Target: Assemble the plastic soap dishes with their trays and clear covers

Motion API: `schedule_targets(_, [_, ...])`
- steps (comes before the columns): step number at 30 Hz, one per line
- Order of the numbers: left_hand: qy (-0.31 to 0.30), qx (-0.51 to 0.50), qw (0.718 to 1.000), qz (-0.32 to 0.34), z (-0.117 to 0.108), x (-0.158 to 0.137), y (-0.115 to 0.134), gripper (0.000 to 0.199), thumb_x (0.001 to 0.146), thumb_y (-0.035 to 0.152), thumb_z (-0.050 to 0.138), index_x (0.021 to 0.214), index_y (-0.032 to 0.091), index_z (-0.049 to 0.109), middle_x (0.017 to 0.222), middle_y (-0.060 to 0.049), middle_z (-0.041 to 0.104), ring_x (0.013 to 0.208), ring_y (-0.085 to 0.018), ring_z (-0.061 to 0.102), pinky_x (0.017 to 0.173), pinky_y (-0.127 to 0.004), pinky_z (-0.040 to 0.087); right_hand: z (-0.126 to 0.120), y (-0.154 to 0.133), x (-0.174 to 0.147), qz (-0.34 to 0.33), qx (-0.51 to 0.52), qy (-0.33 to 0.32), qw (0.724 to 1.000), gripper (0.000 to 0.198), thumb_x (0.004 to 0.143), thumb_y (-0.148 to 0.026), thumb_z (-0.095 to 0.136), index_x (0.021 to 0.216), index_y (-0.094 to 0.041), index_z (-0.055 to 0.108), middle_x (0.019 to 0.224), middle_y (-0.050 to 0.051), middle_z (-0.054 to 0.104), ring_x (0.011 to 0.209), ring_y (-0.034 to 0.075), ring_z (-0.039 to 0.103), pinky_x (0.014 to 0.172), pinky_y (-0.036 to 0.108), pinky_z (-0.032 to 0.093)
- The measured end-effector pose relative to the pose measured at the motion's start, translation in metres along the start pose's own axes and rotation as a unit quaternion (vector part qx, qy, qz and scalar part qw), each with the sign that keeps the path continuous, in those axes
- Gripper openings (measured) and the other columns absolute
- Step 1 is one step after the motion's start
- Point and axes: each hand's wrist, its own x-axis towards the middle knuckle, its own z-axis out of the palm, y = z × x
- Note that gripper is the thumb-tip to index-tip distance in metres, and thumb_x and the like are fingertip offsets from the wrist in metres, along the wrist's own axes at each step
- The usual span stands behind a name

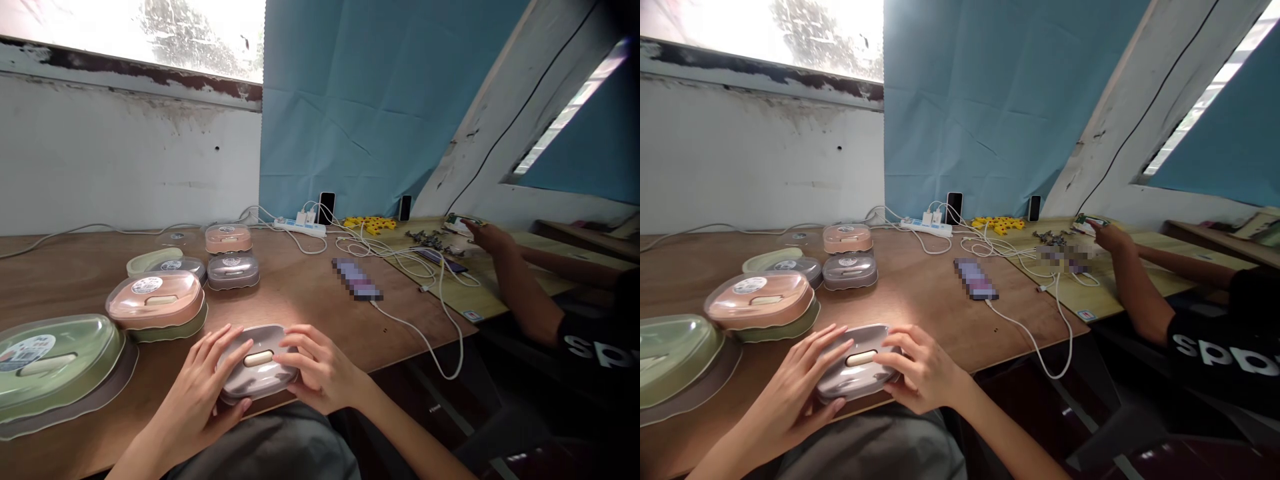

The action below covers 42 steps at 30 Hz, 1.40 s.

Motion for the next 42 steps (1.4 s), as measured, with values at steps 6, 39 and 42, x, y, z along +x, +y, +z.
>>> schedule_targets(6, [-0.041, 0.039, 0.998, 0.006, -0.0003, -0.0021, -0.0049, 0.056, 0.084, 0.032, 0.054, 0.136, 0.027, 0.036, 0.143, -0.009, 0.039, 0.131, -0.031, 0.032, 0.103, -0.05, 0.032, 0.0, 0.001, 0.0008, 0.064, 0.005, -0.057, 0.996, 0.049, 0.085, -0.044, 0.056, 0.124, -0.014, 0.05, 0.123, 0.016, 0.051, 0.124, 0.029, 0.038, 0.102, 0.05, 0.035])
schedule_targets(39, [-0.021, -0.109, 0.989, -0.099, 0.0064, -0.007, -0.0033, 0.079, 0.081, 0.034, 0.06, 0.145, 0.027, 0.013, 0.139, -0.013, 0.034, 0.125, -0.032, 0.04, 0.098, -0.045, 0.042, 0.0048, 0.0006, -0.0071, 0.057, -0.07, -0.032, 0.995, 0.063, 0.084, -0.047, 0.058, 0.133, -0.016, 0.034, 0.142, 0.02, 0.028, 0.13, 0.029, 0.036, 0.098, 0.042, 0.044])
schedule_targets(42, [-0.021, -0.105, 0.989, -0.099, 0.0061, -0.0067, -0.0029, 0.078, 0.082, 0.034, 0.059, 0.145, 0.027, 0.014, 0.14, -0.013, 0.034, 0.125, -0.032, 0.04, 0.098, -0.044, 0.043, 0.0045, 0.0003, -0.007, 0.058, -0.069, -0.032, 0.995, 0.062, 0.084, -0.046, 0.058, 0.134, -0.016, 0.034, 0.142, 0.02, 0.029, 0.13, 0.029, 0.036, 0.099, 0.041, 0.043])
